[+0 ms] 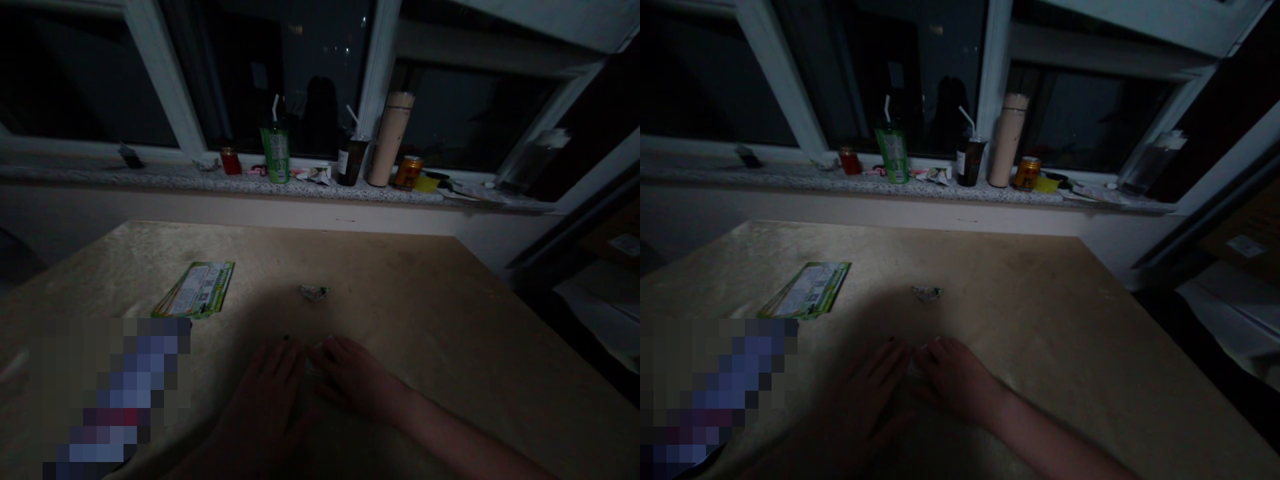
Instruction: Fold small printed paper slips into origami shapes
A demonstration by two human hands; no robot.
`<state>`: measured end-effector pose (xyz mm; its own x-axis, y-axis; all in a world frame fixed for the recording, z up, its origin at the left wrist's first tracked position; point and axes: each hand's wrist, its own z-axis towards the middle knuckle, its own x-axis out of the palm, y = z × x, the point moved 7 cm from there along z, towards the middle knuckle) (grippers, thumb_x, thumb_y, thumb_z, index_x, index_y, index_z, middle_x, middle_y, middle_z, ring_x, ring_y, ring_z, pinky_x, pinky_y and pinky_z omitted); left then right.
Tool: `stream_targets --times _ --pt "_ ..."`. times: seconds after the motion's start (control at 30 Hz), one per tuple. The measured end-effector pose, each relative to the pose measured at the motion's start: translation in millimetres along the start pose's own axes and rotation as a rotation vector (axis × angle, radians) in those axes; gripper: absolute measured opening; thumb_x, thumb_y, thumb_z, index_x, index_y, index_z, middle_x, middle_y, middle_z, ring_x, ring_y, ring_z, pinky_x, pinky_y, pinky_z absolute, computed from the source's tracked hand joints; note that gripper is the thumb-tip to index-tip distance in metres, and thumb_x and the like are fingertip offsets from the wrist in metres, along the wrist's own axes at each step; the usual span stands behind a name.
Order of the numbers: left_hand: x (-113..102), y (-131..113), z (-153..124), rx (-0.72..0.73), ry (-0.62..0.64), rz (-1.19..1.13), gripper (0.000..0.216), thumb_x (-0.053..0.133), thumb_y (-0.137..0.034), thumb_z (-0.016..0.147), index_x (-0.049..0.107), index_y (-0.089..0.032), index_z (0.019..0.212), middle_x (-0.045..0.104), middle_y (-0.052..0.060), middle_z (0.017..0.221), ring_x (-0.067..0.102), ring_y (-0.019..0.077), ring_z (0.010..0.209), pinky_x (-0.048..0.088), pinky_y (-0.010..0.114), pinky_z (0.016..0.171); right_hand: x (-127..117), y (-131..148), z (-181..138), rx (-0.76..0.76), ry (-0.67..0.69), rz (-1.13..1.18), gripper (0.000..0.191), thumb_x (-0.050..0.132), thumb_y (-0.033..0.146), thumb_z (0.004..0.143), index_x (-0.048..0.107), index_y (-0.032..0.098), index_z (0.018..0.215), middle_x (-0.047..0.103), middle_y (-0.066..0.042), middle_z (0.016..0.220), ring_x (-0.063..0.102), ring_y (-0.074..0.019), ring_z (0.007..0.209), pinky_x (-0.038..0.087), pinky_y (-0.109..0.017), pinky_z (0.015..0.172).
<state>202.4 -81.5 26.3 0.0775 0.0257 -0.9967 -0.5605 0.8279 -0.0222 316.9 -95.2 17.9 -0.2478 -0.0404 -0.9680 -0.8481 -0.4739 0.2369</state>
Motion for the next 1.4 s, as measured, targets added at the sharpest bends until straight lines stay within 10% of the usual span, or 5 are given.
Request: stream_targets --times 0.7,1.4 --pt "-4.3 6.7 -6.8 0.004 0.086 -0.055 0.070 0.049 -0.053 0.087 0.035 -0.014 0.143 0.024 0.013 0.151 0.022 0.0343 0.137 0.021 0.053 0.109 -2.6 3.3 -2.1 0.010 -0.012 -0.041 0.049 0.054 0.041 0.089 0.045 0.016 0.130 0.057 -0.010 0.106 0.051 -0.0242 0.094 0.042 -0.036 0.084" --pt "-3.9 13.8 -4.9 -0.066 0.047 -0.034 0.058 0.050 -0.046 0.088 0.048 -0.014 0.136 0.041 0.014 0.143 0.037 0.0342 0.131 0.030 0.051 0.106 -4.3 2.7 -2.2 -0.015 -0.029 -0.059 0.051 0.051 0.042 0.090 0.041 0.019 0.134 0.057 -0.010 0.107 0.050 -0.0252 0.096 0.038 -0.039 0.087"
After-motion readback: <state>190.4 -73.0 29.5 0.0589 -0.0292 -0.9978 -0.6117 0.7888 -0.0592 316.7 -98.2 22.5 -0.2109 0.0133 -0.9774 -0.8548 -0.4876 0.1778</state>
